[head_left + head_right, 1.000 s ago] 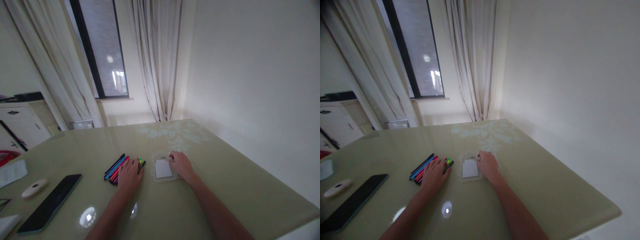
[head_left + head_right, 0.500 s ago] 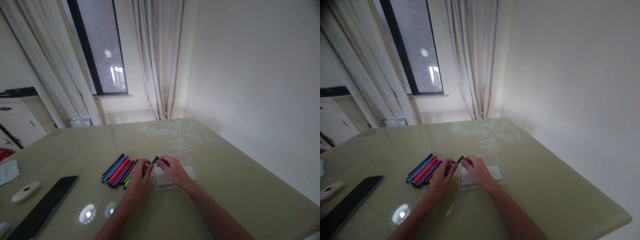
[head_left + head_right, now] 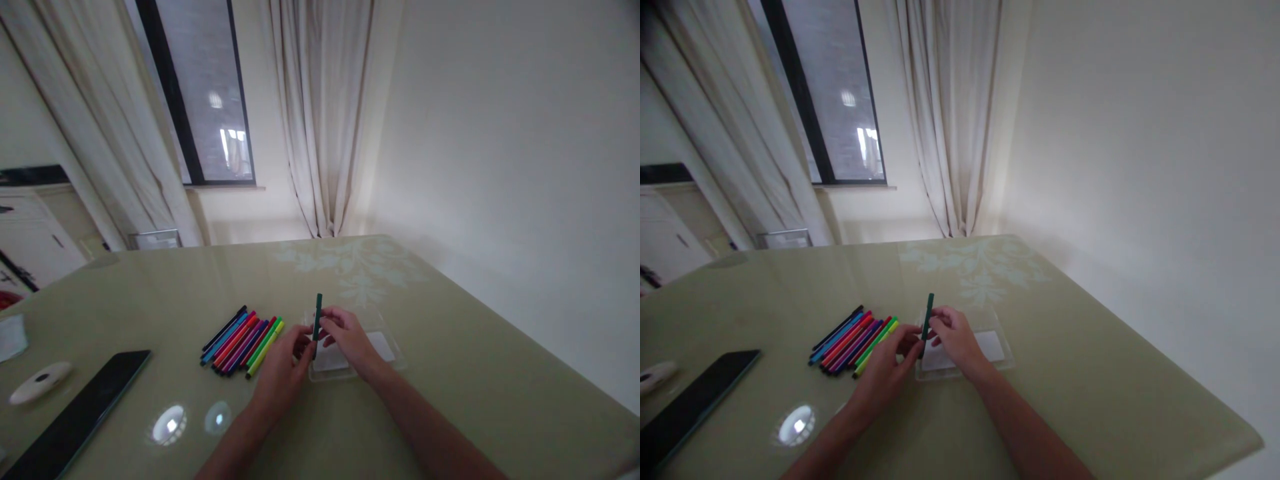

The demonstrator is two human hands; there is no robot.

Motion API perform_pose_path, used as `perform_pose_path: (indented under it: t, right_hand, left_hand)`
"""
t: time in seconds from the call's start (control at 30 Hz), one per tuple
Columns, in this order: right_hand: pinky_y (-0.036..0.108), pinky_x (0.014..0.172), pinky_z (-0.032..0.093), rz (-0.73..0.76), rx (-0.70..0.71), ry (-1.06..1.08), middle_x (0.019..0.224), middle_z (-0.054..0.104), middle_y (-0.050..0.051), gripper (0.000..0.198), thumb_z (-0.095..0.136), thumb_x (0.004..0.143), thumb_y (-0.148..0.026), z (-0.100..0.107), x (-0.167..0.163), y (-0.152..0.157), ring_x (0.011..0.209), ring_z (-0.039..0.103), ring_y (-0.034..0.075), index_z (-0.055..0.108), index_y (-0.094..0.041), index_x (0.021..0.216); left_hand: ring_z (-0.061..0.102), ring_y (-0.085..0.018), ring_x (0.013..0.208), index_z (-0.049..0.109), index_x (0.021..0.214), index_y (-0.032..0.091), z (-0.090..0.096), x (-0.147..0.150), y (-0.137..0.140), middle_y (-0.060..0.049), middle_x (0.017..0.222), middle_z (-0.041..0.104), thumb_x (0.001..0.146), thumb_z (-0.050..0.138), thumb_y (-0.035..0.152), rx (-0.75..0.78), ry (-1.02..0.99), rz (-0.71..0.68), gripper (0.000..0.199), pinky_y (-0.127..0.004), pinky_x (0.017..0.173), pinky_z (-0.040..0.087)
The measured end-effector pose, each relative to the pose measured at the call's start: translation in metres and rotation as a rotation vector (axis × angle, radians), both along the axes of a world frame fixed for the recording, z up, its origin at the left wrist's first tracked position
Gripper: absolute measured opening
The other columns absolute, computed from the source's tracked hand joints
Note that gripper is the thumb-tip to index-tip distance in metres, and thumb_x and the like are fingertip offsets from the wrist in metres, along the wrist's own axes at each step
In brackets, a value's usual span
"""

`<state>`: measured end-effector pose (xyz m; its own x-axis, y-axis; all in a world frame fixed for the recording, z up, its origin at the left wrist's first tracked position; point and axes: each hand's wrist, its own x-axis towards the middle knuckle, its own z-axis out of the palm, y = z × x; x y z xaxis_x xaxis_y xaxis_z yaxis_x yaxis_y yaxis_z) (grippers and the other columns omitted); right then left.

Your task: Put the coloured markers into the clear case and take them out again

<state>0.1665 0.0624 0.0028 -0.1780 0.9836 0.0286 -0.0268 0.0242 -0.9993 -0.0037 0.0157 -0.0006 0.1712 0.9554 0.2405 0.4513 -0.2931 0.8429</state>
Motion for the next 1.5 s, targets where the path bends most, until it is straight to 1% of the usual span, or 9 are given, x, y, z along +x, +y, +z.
perform_pose_path:
  t: [0.17,0.3,0.73,0.8,0.87,0.97,1.03,1.33,1.5]
  right_hand:
    - [0.026,0.060,0.046,0.043,0.000,0.018,0.086,0.073,0.005,0.029,0.070,0.079,-0.042,0.005,0.004,-0.003,0.075,0.067,0.017,0.072,-0.018,0.096]
    - [0.027,0.066,0.045,0.079,-0.044,0.046,0.088,0.076,0.006,0.031,0.069,0.080,-0.044,0.013,0.011,-0.003,0.080,0.068,0.018,0.073,-0.019,0.098]
    - [0.028,0.068,0.049,0.057,0.011,0.037,0.096,0.078,0.008,0.040,0.076,0.078,-0.046,0.014,0.010,-0.004,0.089,0.071,0.021,0.076,-0.019,0.107]
    - [0.028,0.066,0.049,0.039,0.025,0.024,0.093,0.079,0.008,0.040,0.076,0.078,-0.045,0.014,0.012,-0.002,0.085,0.071,0.021,0.077,-0.018,0.107]
    - [0.028,0.065,0.049,0.005,0.036,-0.009,0.090,0.078,0.007,0.039,0.075,0.078,-0.045,0.013,0.016,0.001,0.083,0.071,0.020,0.077,-0.018,0.106]
    - [0.027,0.060,0.048,-0.001,0.031,-0.099,0.083,0.078,0.006,0.034,0.074,0.078,-0.045,0.008,0.021,0.006,0.077,0.071,0.020,0.079,-0.017,0.097]
    - [0.026,0.056,0.047,0.025,0.016,-0.154,0.077,0.077,0.006,0.031,0.074,0.077,-0.045,0.001,0.021,0.007,0.073,0.071,0.020,0.078,-0.017,0.091]
    - [0.030,0.053,0.052,-0.044,0.008,-0.296,0.069,0.075,0.004,0.027,0.077,0.075,-0.034,-0.013,0.004,0.001,0.061,0.071,0.023,0.073,-0.018,0.097]
    - [0.027,0.052,0.049,-0.046,0.082,-0.415,0.071,0.073,0.003,0.028,0.076,0.080,-0.034,-0.015,0.005,-0.001,0.057,0.067,0.019,0.070,-0.019,0.103]
  left_hand:
    - [0.071,-0.021,0.083,0.063,0.115,0.023,0.002,0.001,-0.002,-0.005,0.094,0.075,0.095,0.057,0.038,-0.023,-0.028,-0.030,0.026,-0.027,0.060,0.049]
    - [0.070,-0.021,0.085,0.060,0.122,0.024,0.004,0.000,-0.002,-0.004,0.096,0.075,0.094,0.059,0.037,-0.038,-0.045,-0.054,0.031,-0.030,0.067,0.052]
    - [0.069,-0.019,0.074,0.063,0.110,0.021,0.004,0.005,-0.003,-0.001,0.082,0.069,0.088,0.066,0.037,-0.080,-0.079,-0.001,0.028,-0.030,0.067,0.054]
    - [0.070,-0.020,0.080,0.063,0.115,0.022,0.003,-0.002,-0.001,-0.003,0.090,0.071,0.087,0.067,0.040,-0.079,-0.045,-0.038,0.033,-0.032,0.071,0.056]
    - [0.069,-0.023,0.099,0.063,0.122,0.023,0.002,-0.012,0.001,-0.007,0.109,0.072,0.083,0.074,0.042,-0.044,0.031,-0.084,0.045,-0.038,0.086,0.056]
    - [0.057,-0.030,0.127,0.060,0.134,0.024,0.000,-0.026,0.004,-0.012,0.138,0.062,0.068,0.087,0.042,0.009,0.161,-0.146,0.074,-0.046,0.110,0.046]
    - [0.051,-0.033,0.135,0.056,0.141,0.024,-0.003,-0.031,0.005,-0.013,0.145,0.056,0.062,0.090,0.039,0.013,0.210,-0.182,0.088,-0.048,0.116,0.041]
    - [0.052,-0.034,0.136,0.045,0.151,0.024,-0.017,-0.025,0.008,-0.014,0.148,0.054,0.066,0.086,0.033,0.043,0.188,-0.228,0.095,-0.048,0.116,0.040]
    - [0.058,-0.033,0.129,0.055,0.141,0.028,-0.010,-0.022,0.006,-0.011,0.142,0.059,0.066,0.087,0.032,0.057,0.175,-0.249,0.082,-0.046,0.112,0.045]
